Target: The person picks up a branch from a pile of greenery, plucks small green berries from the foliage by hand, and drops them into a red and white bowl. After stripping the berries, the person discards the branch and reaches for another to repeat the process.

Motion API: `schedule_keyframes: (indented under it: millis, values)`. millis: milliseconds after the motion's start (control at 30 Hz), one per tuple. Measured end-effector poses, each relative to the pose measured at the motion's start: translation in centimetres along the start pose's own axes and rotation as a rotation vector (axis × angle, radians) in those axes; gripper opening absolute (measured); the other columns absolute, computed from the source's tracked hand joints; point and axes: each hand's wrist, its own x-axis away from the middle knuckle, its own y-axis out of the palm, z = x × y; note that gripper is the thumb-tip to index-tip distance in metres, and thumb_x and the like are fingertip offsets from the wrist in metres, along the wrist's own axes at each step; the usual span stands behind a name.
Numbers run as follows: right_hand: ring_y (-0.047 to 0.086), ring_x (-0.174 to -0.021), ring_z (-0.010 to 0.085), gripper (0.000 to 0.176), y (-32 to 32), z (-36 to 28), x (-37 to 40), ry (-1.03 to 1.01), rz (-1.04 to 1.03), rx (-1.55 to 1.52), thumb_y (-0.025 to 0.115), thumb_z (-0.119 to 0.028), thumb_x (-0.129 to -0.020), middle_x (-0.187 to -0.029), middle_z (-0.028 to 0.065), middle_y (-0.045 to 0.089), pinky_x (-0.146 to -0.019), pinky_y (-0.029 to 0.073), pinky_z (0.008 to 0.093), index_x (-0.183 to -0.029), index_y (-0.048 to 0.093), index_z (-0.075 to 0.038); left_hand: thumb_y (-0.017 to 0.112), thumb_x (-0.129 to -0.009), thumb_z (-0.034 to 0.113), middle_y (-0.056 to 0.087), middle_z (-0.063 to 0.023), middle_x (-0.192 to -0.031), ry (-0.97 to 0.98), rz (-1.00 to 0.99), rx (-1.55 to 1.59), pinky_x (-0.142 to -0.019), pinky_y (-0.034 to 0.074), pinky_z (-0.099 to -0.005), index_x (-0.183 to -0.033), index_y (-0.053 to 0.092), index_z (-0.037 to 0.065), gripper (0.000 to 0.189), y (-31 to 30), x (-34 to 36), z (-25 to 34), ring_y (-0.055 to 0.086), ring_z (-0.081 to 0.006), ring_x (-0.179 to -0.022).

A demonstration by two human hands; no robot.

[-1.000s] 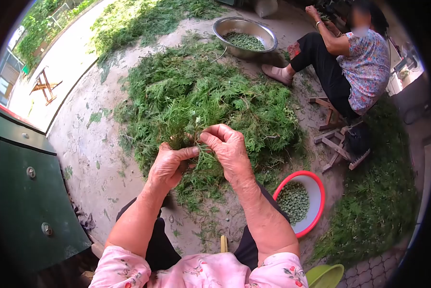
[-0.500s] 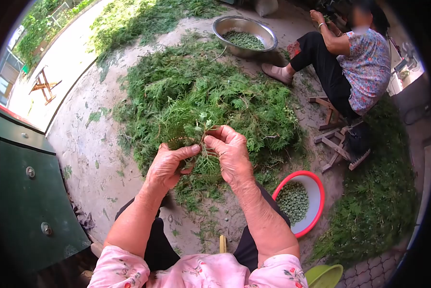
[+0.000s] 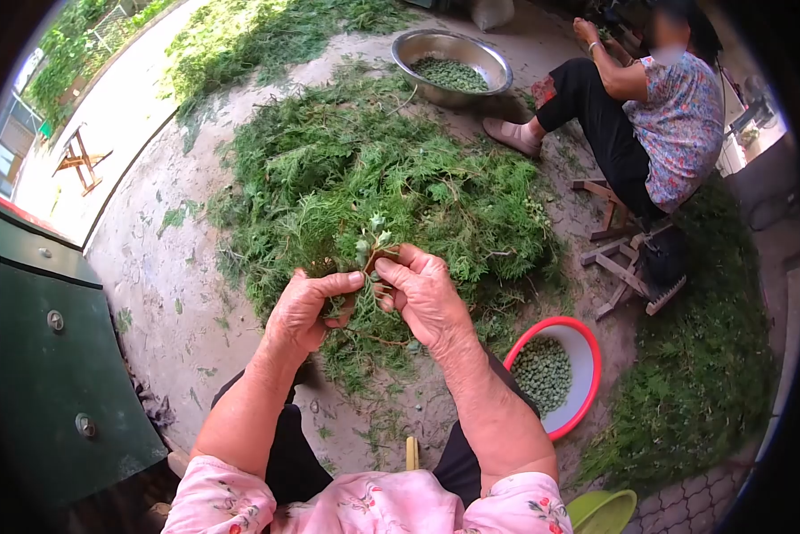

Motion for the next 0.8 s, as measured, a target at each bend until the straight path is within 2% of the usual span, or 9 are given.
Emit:
schedule_keyframes:
  millis: [67, 133, 200, 300, 400, 533, 600, 733, 800]
  values:
    - [0.054, -0.064, 0.0081, 0.015, 0.2, 0.1, 0.0, -0.036, 0.027, -0.040, 0.055, -0.008, -0.087, -0.084, -0.0003, 0.061, -0.052, 0.041, 0.0209, -0.101, 0.059, -0.007, 0.070, -0.072, 0.006, 0.054, -0.0004, -0.067, -0.024, -0.080, -0.030, -0.035, 0.026, -0.0210, -0.081, 0.057, 0.005, 0.017, -0.2, 0.0, 0.0, 0.045, -0.0091, -0.047]
    - [0.054, -0.065, 0.0080, 0.017, -0.1, 0.1, -0.1, -0.004, 0.037, -0.051, 0.053, -0.006, -0.086, -0.085, -0.0002, 0.061, -0.053, 0.041, 0.0207, -0.102, 0.059, -0.007, 0.071, -0.071, 0.006, 0.054, -0.0001, -0.067, -0.058, -0.077, -0.025, -0.035, 0.026, -0.0211, -0.081, 0.057, 0.005, 0.017, -0.5, -0.4, -0.2, 0.045, -0.0091, -0.046]
    - [0.059, -0.076, 0.0089, 0.028, -0.6, 0.4, -0.4, -0.021, 0.002, -0.087, 0.054, -0.001, -0.083, -0.094, 0.0034, 0.064, -0.057, 0.045, 0.0207, -0.110, 0.058, -0.005, 0.071, -0.071, 0.005, 0.053, 0.0003, -0.066, -0.090, -0.075, -0.021, -0.035, 0.026, -0.0212, -0.081, 0.057, 0.006, 0.017, -0.7, -0.5, -0.1, 0.044, -0.0092, -0.046]
    - [0.059, -0.081, 0.0089, 0.033, -0.3, -0.3, -0.1, -0.018, -0.036, -0.048, 0.053, 0.001, -0.080, -0.100, 0.0052, 0.064, -0.060, 0.046, 0.0207, -0.113, 0.057, -0.004, 0.070, -0.071, 0.006, 0.052, 0.0006, -0.065, -0.108, -0.114, -0.062, -0.037, 0.027, -0.0223, -0.079, 0.058, 0.005, 0.015, -1.0, -0.6, 0.2, 0.043, -0.0093, -0.047]
    - [0.059, -0.079, 0.0086, 0.034, -0.5, -0.6, -0.2, 0.005, -0.091, -0.041, 0.053, 0.000, -0.079, -0.101, 0.0056, 0.064, -0.059, 0.046, 0.0205, -0.113, 0.057, -0.004, 0.071, -0.070, 0.006, 0.053, -0.0001, -0.064, -0.153, -0.164, -0.076, -0.040, 0.026, -0.0243, -0.078, 0.059, 0.005, 0.015, -1.2, -0.7, 0.4, 0.044, -0.0099, -0.049]
    - [0.058, -0.077, 0.0092, 0.033, -0.7, -0.8, -0.1, 0.030, -0.120, -0.018, 0.055, -0.002, -0.081, -0.098, 0.0056, 0.064, -0.058, 0.046, 0.0210, -0.114, 0.056, -0.003, 0.069, -0.072, 0.008, 0.052, 0.0003, -0.064, -0.182, -0.149, -0.067, -0.041, 0.027, -0.0243, -0.076, 0.061, 0.004, 0.010, -1.2, -0.9, 0.4, 0.042, -0.0095, -0.048]
    - [0.056, -0.066, 0.0088, 0.029, -1.0, -0.5, -0.4, 0.071, -0.159, -0.039, 0.056, -0.005, -0.084, -0.090, 0.0035, 0.063, -0.055, 0.045, 0.0210, -0.114, 0.056, -0.003, 0.068, -0.073, 0.008, 0.053, 0.0000, -0.065, -0.193, -0.144, -0.059, -0.040, 0.027, -0.0242, -0.076, 0.061, 0.003, 0.009, -1.2, -0.9, 0.3, 0.042, -0.0095, -0.048]
    - [0.057, -0.065, 0.0095, 0.026, -0.6, -0.4, -0.4, 0.022, -0.102, -0.009, 0.059, -0.005, -0.084, -0.088, 0.0039, 0.063, -0.055, 0.046, 0.0220, -0.110, 0.057, -0.003, 0.069, -0.073, 0.009, 0.055, -0.0007, -0.064, -0.168, -0.109, -0.059, -0.041, 0.027, -0.0247, -0.073, 0.063, 0.003, 0.009, -0.9, -0.6, 0.5, 0.043, -0.0093, -0.048]
    - [0.058, -0.072, 0.0114, 0.025, -0.7, -0.4, -0.4, -0.003, -0.105, -0.010, 0.063, -0.005, -0.081, -0.089, 0.0046, 0.062, -0.057, 0.046, 0.0232, -0.105, 0.057, -0.006, 0.069, -0.073, 0.010, 0.056, -0.0011, -0.064, -0.163, -0.110, -0.072, -0.041, 0.027, -0.0248, -0.073, 0.063, 0.003, 0.009, -0.8, -0.5, 0.4, 0.043, -0.0092, -0.048]
